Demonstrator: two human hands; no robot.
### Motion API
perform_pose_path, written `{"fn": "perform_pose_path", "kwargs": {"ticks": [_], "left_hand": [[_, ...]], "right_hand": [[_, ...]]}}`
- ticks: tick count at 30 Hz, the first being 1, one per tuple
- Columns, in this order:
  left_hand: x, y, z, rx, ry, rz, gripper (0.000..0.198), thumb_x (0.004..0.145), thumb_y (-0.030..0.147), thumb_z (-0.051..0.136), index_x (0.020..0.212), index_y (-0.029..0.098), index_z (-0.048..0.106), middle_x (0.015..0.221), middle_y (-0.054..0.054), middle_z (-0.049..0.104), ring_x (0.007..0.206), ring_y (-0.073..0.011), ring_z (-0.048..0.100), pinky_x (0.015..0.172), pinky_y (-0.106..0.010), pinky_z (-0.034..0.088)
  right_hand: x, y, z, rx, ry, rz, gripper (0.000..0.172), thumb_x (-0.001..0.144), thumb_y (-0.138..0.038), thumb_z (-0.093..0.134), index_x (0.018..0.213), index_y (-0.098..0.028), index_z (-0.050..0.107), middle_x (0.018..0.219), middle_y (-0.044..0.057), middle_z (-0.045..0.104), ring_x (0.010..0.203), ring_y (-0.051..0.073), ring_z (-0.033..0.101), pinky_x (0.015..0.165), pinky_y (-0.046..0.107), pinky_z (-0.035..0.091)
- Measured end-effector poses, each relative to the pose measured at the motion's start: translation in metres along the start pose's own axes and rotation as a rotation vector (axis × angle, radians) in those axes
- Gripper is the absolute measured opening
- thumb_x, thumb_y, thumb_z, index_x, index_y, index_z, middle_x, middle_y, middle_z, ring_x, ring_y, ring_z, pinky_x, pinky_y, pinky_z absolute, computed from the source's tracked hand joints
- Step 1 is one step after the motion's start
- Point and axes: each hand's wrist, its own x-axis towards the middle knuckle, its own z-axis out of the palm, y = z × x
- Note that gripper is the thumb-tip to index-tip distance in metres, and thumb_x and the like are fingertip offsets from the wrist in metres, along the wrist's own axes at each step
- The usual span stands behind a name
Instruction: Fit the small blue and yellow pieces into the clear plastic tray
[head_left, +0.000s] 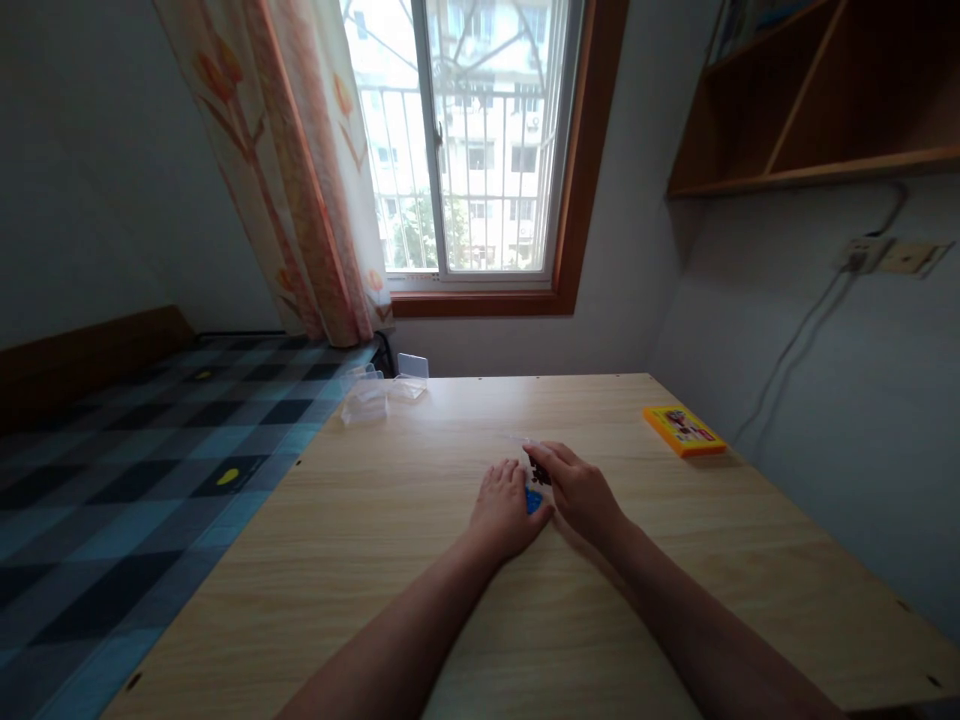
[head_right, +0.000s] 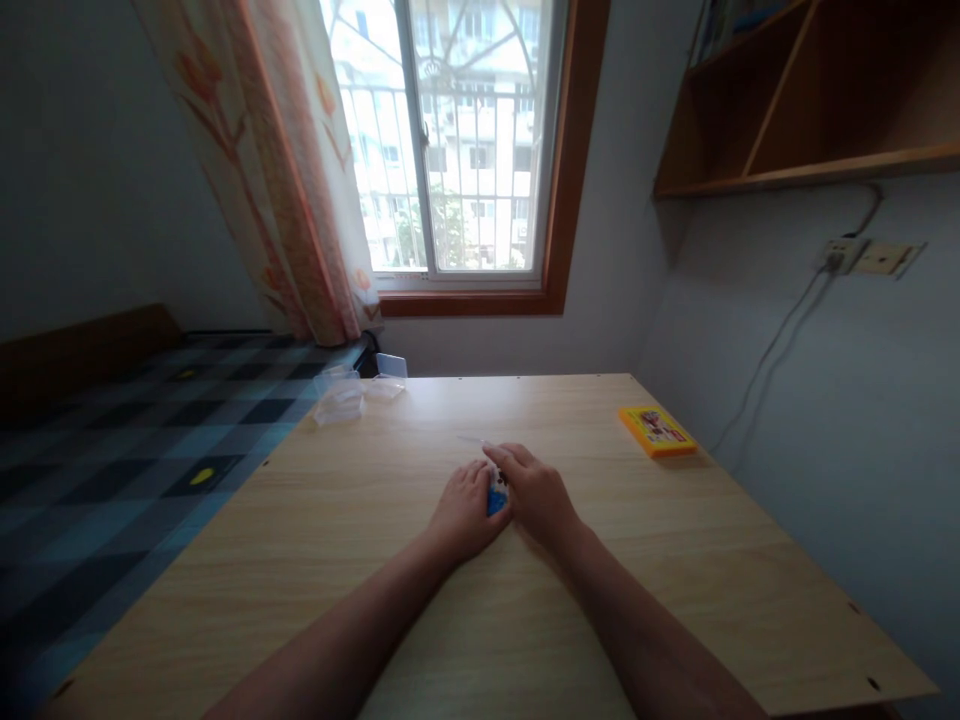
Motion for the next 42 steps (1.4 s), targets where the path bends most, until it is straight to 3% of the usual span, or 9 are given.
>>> {"fn": "perform_pose_path", "kwargs": {"ticks": [9,23,28,33,39,42], "left_hand": [[-0.001,0.001,-0.002,0.007,0.006,-0.015,0.062,0.087,0.048,0.064,0.134,0.008,0.061,0.137,-0.022,0.062,0.135,-0.0385,0.052,0.122,-0.052,0.031],[-0.001,-0.002,0.001,-0.023,0.066,0.008,0.066,0.087,0.057,0.066,0.135,0.011,0.061,0.137,-0.021,0.062,0.132,-0.0376,0.054,0.119,-0.053,0.035],[-0.003,-0.001,-0.003,-0.053,0.089,0.069,0.062,0.086,0.055,0.069,0.137,0.020,0.062,0.137,-0.014,0.065,0.131,-0.0348,0.055,0.117,-0.050,0.039],[-0.003,-0.001,-0.008,-0.075,0.078,0.130,0.051,0.085,0.052,0.071,0.131,0.031,0.067,0.137,-0.005,0.066,0.132,-0.0306,0.054,0.119,-0.047,0.037],[-0.004,0.000,-0.004,-0.057,0.058,0.028,0.068,0.085,0.058,0.071,0.137,0.015,0.060,0.144,-0.018,0.059,0.137,-0.0373,0.050,0.121,-0.054,0.033],[-0.004,0.001,-0.005,-0.050,0.041,0.003,0.070,0.084,0.058,0.071,0.138,0.014,0.058,0.146,-0.018,0.057,0.140,-0.0371,0.048,0.122,-0.053,0.032]], "right_hand": [[-0.007,0.005,0.006,-0.096,-0.031,-0.176,0.048,0.085,-0.004,0.062,0.126,-0.025,0.074,0.138,0.011,0.067,0.125,0.026,0.065,0.108,0.040,0.053],[-0.004,0.012,0.001,-0.169,0.050,-0.323,0.048,0.085,0.001,0.055,0.122,-0.023,0.074,0.131,0.010,0.071,0.119,0.023,0.069,0.102,0.036,0.058],[-0.005,0.025,-0.006,-0.186,0.091,-0.460,0.044,0.091,-0.002,0.052,0.122,-0.024,0.074,0.130,0.010,0.071,0.118,0.023,0.069,0.100,0.039,0.060],[-0.013,0.038,-0.008,-0.210,0.108,-0.599,0.033,0.095,-0.004,0.052,0.106,-0.022,0.077,0.129,0.009,0.072,0.121,0.025,0.068,0.097,0.038,0.062],[-0.018,0.044,-0.013,-0.155,0.242,-0.543,0.044,0.097,-0.002,0.048,0.125,-0.026,0.071,0.129,0.008,0.072,0.128,0.022,0.064,0.101,0.037,0.061],[-0.017,0.047,-0.014,-0.116,0.263,-0.535,0.049,0.097,-0.002,0.049,0.134,-0.029,0.067,0.129,0.007,0.071,0.129,0.021,0.063,0.103,0.037,0.060]]}}
